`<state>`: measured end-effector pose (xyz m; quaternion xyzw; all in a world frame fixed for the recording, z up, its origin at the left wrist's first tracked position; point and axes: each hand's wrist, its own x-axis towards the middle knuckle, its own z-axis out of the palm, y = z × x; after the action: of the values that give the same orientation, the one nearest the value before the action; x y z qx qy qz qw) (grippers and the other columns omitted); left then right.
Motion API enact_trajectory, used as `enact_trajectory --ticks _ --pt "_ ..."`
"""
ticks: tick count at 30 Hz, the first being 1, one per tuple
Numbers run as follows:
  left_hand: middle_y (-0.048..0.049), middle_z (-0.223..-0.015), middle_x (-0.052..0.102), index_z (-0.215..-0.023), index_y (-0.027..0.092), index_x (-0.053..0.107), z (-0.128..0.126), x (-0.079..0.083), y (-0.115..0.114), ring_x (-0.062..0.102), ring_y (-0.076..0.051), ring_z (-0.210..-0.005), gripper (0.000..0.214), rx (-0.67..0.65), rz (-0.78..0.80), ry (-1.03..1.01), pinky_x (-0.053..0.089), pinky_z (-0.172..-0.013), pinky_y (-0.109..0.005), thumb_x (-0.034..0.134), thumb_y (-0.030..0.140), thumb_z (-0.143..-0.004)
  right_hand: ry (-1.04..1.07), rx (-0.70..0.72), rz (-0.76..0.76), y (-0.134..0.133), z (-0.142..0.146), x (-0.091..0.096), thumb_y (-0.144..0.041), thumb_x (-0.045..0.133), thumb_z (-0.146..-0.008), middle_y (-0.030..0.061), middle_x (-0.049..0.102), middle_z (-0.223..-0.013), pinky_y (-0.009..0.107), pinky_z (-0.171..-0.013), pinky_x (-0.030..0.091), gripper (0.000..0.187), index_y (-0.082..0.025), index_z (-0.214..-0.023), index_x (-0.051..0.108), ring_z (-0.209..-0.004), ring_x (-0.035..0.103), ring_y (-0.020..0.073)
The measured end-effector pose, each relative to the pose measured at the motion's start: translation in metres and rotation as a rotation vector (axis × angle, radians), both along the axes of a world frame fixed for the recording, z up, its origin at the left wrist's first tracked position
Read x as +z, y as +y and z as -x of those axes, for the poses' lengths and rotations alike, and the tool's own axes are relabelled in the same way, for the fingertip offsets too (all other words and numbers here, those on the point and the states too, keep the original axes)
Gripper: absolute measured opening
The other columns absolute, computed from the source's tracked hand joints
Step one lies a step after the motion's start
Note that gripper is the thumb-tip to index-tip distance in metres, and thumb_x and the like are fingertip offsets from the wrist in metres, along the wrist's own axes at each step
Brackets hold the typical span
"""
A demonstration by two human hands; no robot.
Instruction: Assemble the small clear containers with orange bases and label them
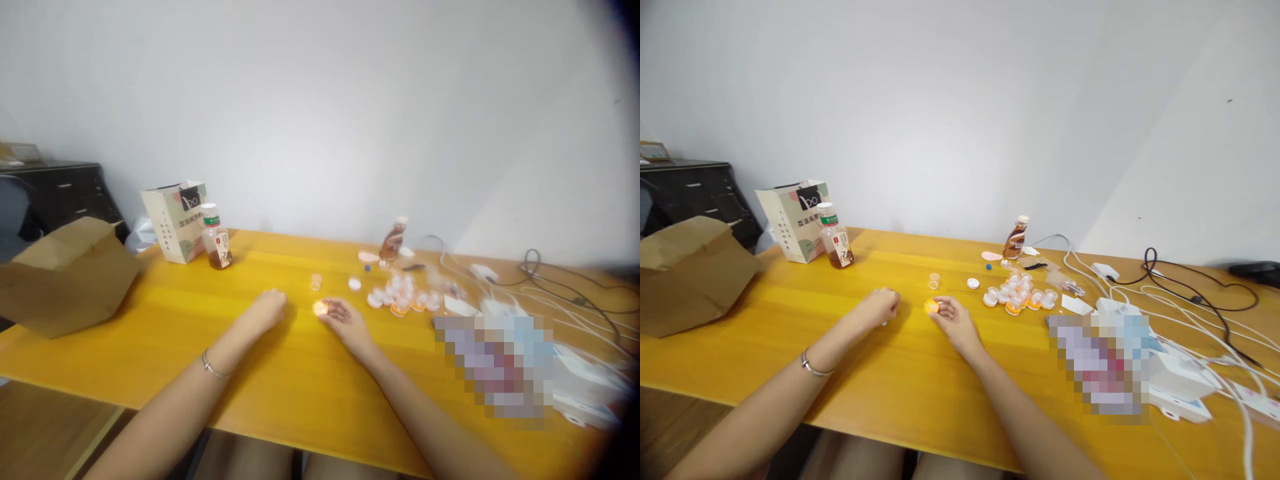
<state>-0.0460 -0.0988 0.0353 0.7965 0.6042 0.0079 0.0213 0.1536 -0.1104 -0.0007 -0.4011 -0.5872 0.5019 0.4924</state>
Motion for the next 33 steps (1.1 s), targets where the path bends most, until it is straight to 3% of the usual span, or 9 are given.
enact_trajectory --ticks 3,7,10,17,22,29,33 --pt "-0.0084 -0.08 0.062 -0.078 0.014 0.06 -0.011 0.002 -0.007 0.056 -0.016 -0.074 0.019 -0.077 -0.075 -0.115 0.04 -0.066 -0.023 0.043 0.01 -0.069 0.01 0.007 0.021 0.0 -0.001 0.0 -0.026 0.068 -0.06 0.0009 0.064 -0.078 0.03 -0.079 0.044 0.032 -0.02 -0.089 0.056 -0.075 0.059 0.0135" --pt "-0.0041 -0.082 0.059 -0.085 0.016 0.057 -0.027 0.001 -0.017 0.054 -0.012 -0.074 0.016 -0.387 -0.208 -0.43 0.04 -0.068 -0.02 0.042 0.019 -0.08 0.039 0.032 0.053 -0.002 -0.001 0.002 -0.029 0.069 -0.059 0.0003 0.064 -0.076 0.031 -0.079 0.044 0.034 -0.02 -0.089 0.056 -0.075 0.061 0.0144" --pt "-0.0038 -0.083 0.058 -0.086 0.017 0.056 -0.033 -0.003 -0.02 0.053 -0.011 -0.075 0.019 -0.496 -0.292 -0.467 0.039 -0.069 -0.021 0.038 0.024 -0.085 0.063 0.053 0.077 -0.004 0.0 0.004 -0.03 0.07 -0.057 0.0007 0.065 -0.077 0.032 -0.08 0.044 0.035 -0.02 -0.089 0.057 -0.075 0.061 0.0155" --pt "-0.0049 -0.082 0.058 -0.084 0.019 0.058 -0.03 -0.004 -0.018 0.05 -0.015 -0.079 0.023 -0.507 -0.471 -0.26 0.033 -0.07 -0.027 0.037 0.025 -0.086 0.114 0.089 0.115 -0.006 -0.001 0.005 -0.028 0.07 -0.059 0.0 0.066 -0.078 0.032 -0.081 0.042 0.035 -0.021 -0.091 0.056 -0.076 0.061 0.0145" --pt "-0.004 -0.084 0.059 -0.087 0.021 0.059 -0.029 -0.004 -0.019 0.049 -0.014 -0.079 0.023 -0.498 -0.438 -0.305 0.031 -0.07 -0.027 0.037 0.016 -0.084 0.14 0.085 0.102 -0.005 -0.002 0.005 -0.026 0.069 -0.06 0.0001 0.067 -0.08 0.032 -0.082 0.042 0.034 -0.022 -0.091 0.056 -0.078 0.061 0.0142" --pt "-0.0031 -0.094 0.059 -0.092 0.024 0.06 -0.028 0.004 -0.022 0.051 -0.014 -0.088 0.022 -0.525 -0.337 -0.395 0.033 -0.077 -0.028 0.042 0.018 -0.083 0.132 0.06 0.07 -0.004 -0.002 0.006 -0.028 0.069 -0.06 -0.0004 0.066 -0.078 0.032 -0.08 0.044 0.034 -0.022 -0.091 0.056 -0.077 0.061 0.0149" --pt "-0.0044 -0.092 0.06 -0.091 0.02 0.061 -0.017 0.014 -0.018 0.052 -0.014 -0.087 0.022 -0.442 -0.309 -0.481 0.036 -0.079 -0.026 0.04 0.021 -0.083 0.086 0.038 0.059 -0.004 -0.001 0.005 -0.029 0.069 -0.058 0.0011 0.065 -0.078 0.033 -0.08 0.044 0.035 -0.021 -0.089 0.056 -0.077 0.06 0.0157"
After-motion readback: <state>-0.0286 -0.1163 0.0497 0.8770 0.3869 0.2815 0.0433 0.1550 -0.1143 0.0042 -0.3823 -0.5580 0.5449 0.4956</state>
